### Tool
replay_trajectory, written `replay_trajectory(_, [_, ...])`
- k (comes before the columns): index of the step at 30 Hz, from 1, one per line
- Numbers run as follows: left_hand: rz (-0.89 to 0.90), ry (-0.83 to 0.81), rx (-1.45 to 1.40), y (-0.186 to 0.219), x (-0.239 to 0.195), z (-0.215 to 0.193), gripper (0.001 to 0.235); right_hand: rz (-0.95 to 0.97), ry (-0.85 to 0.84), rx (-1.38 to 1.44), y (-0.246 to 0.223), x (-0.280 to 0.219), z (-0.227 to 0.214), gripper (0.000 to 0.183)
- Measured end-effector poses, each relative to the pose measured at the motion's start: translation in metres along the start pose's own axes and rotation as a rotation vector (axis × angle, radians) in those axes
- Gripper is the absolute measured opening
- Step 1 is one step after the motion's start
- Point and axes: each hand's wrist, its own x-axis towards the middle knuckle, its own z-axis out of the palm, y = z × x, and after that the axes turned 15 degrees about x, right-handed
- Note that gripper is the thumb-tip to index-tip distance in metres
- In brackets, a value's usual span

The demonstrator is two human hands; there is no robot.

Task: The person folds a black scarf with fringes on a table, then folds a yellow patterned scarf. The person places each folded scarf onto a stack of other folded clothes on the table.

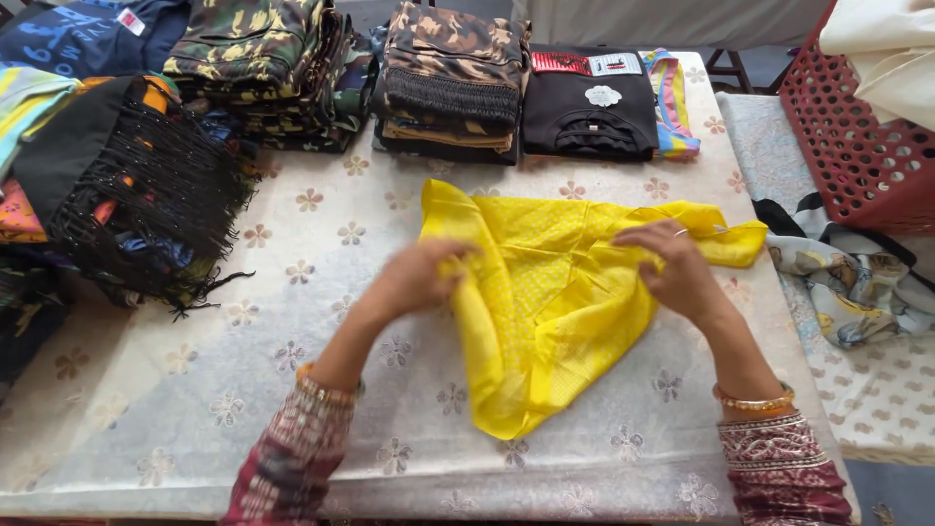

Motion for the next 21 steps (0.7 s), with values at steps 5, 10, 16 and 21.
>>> replay_trajectory(5, [-0.205,0.218,0.388,-0.044,0.019,0.014,0.043,-0.061,-0.238,0.026,-0.036,0.009,0.020,0.066])
replay_trajectory(10, [-0.175,0.345,0.465,-0.042,0.021,0.033,0.031,0.012,-0.424,-0.031,-0.038,0.006,0.036,0.053])
replay_trajectory(16, [-0.021,0.676,0.197,-0.073,0.023,0.029,0.015,-0.012,-0.140,0.041,0.011,-0.006,0.015,0.021])
replay_trajectory(21, [0.093,0.771,-0.558,-0.094,0.008,0.024,0.019,0.322,0.299,0.541,0.057,-0.014,-0.003,0.015])
